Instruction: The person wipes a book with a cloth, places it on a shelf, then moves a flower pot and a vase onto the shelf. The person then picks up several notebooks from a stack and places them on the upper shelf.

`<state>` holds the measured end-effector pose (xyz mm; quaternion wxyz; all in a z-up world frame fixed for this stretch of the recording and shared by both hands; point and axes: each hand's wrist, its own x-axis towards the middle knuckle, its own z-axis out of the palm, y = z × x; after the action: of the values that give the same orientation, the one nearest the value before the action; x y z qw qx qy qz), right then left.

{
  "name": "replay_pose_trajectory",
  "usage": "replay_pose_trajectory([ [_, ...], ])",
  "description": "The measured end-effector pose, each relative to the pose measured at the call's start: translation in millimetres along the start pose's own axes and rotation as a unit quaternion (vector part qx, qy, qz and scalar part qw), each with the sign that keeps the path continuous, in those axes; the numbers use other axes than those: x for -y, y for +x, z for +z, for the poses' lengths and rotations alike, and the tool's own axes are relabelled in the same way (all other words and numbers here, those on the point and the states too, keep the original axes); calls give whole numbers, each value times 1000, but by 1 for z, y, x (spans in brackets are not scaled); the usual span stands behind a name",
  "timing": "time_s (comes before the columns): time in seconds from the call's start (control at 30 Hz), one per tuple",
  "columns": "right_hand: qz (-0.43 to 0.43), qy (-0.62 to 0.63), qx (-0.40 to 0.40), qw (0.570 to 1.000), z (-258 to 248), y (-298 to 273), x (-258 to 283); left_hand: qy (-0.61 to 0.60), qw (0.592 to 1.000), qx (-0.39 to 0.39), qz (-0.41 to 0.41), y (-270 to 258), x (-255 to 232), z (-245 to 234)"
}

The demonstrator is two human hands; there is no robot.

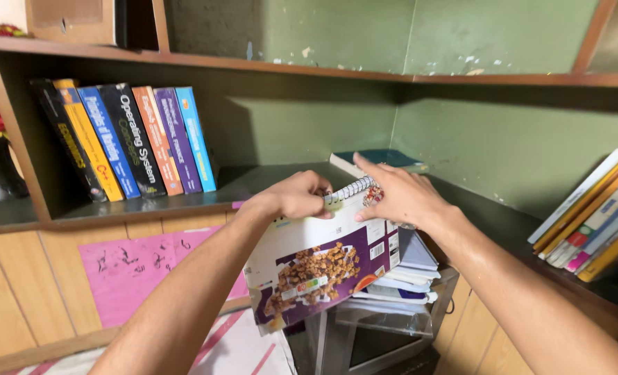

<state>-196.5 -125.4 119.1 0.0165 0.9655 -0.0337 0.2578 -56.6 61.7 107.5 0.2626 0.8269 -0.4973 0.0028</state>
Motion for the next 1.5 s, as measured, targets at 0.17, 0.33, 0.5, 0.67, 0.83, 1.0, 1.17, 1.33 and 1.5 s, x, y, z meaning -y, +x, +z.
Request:
replay_pose_trajectory([
  [0.17,64,-53,66,994,-37,11,22,44,998,-10,48,-14,-23,-20],
  [0.33,52,-89,3,995,-61,8,36,78,993,-70,46,-25,-28,-52],
  [0.5,57,-98,-127,985,-85,17,37,240,965,-101,-10,-34,-31,-99],
  [0.67,89,-128,-196,968,-116,36,34,269,939,-210,45,-24,-37,-124],
  [0.83,97,-151,-290,940,-146,61,14,284,888,-343,115,1,-56,-148],
  [1.0,14,-140,-458,878,-184,89,-21,349,823,-423,149,30,-99,-191],
  [1.17,12,-109,-530,841,-205,118,-52,410,720,-510,232,69,-126,-221],
  [1.33,31,-78,-539,838,-185,154,-85,439,693,-519,239,119,-117,-220],
  [1.5,69,-76,-405,909,-129,182,-110,449,787,-396,146,161,-74,-181],
])
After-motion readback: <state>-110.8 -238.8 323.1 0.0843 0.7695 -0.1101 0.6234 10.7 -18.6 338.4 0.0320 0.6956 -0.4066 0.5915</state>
